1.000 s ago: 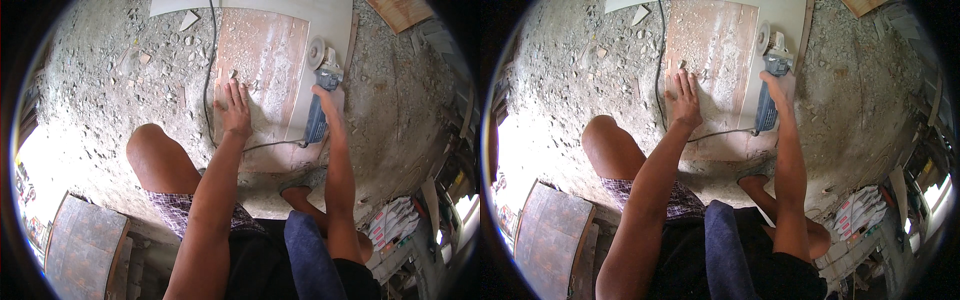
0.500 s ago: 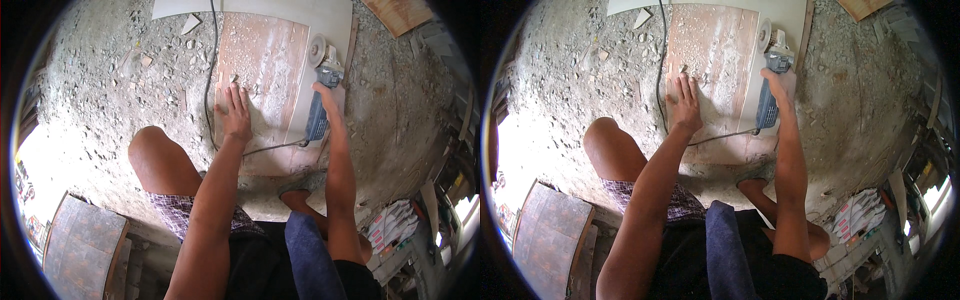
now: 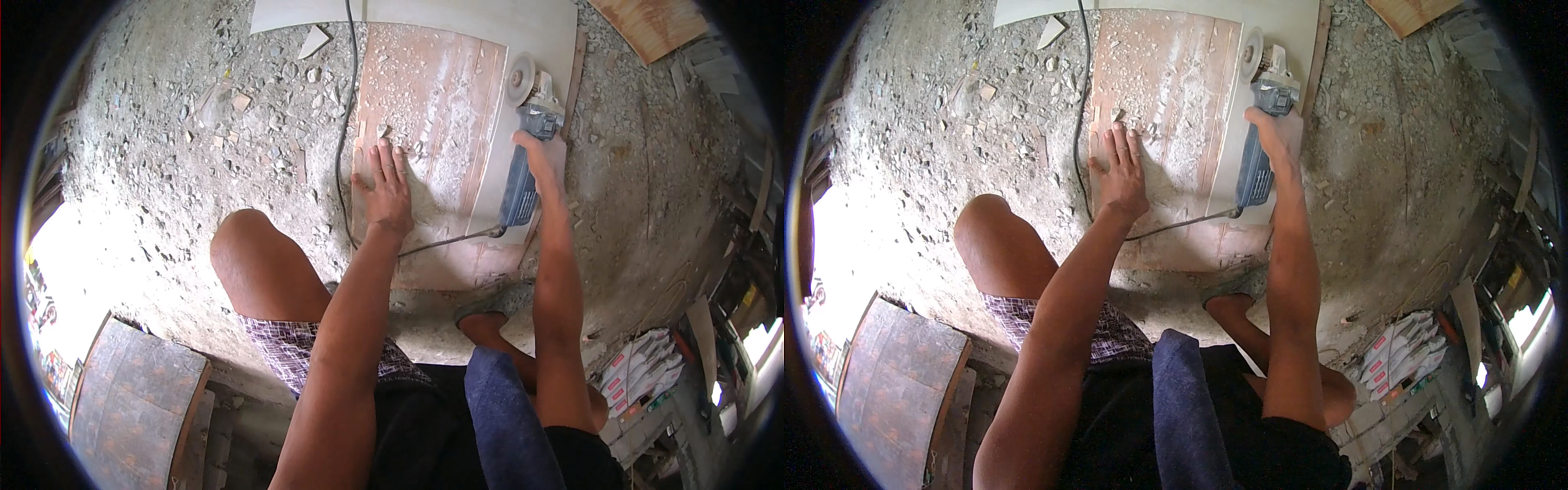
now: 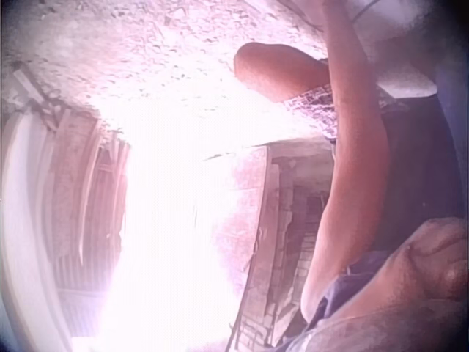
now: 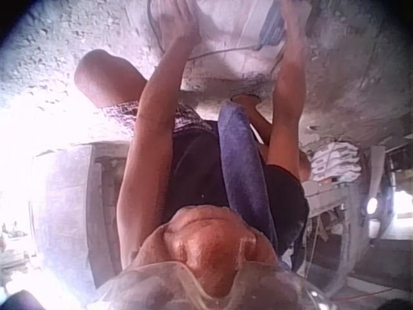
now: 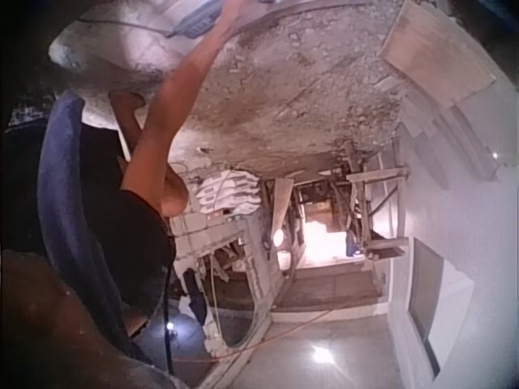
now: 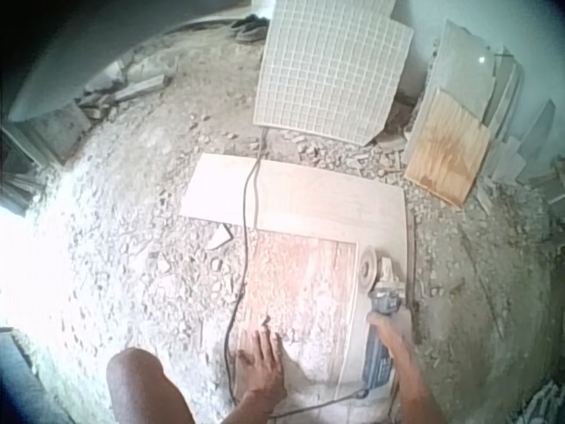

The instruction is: Use an angle grinder to cut a ceramic floor tile.

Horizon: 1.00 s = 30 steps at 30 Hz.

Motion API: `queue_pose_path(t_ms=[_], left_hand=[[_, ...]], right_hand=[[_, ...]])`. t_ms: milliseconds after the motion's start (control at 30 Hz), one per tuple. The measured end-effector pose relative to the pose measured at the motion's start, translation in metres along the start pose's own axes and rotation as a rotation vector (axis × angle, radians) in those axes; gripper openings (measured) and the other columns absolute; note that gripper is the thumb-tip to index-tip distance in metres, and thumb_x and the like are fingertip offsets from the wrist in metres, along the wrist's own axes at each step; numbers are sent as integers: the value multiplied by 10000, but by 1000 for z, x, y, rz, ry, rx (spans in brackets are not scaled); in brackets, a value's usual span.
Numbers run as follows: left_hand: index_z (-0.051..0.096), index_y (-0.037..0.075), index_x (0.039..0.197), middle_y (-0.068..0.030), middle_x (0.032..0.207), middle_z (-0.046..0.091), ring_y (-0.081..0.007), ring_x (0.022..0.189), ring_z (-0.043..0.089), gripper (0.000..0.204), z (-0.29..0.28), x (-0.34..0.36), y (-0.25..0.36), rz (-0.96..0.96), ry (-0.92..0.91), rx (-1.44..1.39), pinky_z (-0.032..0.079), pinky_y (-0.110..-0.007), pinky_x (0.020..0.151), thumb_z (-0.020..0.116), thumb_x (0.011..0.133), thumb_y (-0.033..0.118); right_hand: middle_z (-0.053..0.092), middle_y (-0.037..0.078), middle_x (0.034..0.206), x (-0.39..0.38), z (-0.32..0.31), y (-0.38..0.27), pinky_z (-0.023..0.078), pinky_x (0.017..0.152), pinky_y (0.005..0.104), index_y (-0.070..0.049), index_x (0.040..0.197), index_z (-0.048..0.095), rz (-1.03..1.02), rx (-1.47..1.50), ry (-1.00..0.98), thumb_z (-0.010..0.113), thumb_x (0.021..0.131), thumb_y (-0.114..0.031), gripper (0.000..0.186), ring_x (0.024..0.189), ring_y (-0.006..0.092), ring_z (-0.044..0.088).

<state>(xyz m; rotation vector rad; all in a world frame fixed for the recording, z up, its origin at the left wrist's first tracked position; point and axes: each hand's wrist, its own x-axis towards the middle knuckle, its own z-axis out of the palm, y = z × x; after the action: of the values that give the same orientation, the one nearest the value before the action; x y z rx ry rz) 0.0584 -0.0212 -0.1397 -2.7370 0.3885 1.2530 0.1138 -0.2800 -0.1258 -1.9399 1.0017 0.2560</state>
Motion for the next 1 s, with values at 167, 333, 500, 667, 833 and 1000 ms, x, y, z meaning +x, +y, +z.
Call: queue_pose_path(t_ms=[167,333,500,667,833,1000], left_hand=[[47,2,1584,-220,1655,-30,-409,1530,4,877,3,1,1,4,29,3,271,-677,1116,572,925,242],[64,-9,1580,-225,1652,-23,-412,1529,7,877,4,1,1,1,42,21,281,-680,1112,581,920,247],[68,-7,1580,-224,1653,-20,-409,1529,19,849,-3,-1,1,7,-10,-11,280,-683,1110,562,934,235],[73,9,1585,-214,1656,-22,-402,1529,25,820,4,0,1,3,31,-6,276,-686,1108,543,949,227],[72,18,1587,-207,1659,-21,-399,1530,30,805,6,1,2,-10,42,-3,281,-690,1100,528,960,233],[67,13,1586,-207,1660,-25,-401,1530,31,796,6,1,2,-8,30,8,277,-693,1102,513,965,233]], right_hand=[[705,102,878,0,-2,3,509,725,350,54,986,694,0,-6,-8,789,650,-216,441,766,206,643],[706,120,926,4,-2,6,509,754,354,55,1030,686,-17,-56,-3,781,639,-226,491,809,223,649],[703,115,914,14,0,-4,507,747,354,52,1035,687,2,-59,-17,780,635,-234,501,799,219,646],[700,102,896,14,1,-6,503,735,357,52,1019,691,-34,14,-24,782,645,-231,478,781,211,640],[702,106,876,14,1,-8,503,724,357,52,970,706,-10,-25,-7,782,656,-226,426,772,212,641],[686,68,917,22,3,-16,500,741,343,19,1008,691,-4,-50,-27,752,707,-163,357,791,195,632]])
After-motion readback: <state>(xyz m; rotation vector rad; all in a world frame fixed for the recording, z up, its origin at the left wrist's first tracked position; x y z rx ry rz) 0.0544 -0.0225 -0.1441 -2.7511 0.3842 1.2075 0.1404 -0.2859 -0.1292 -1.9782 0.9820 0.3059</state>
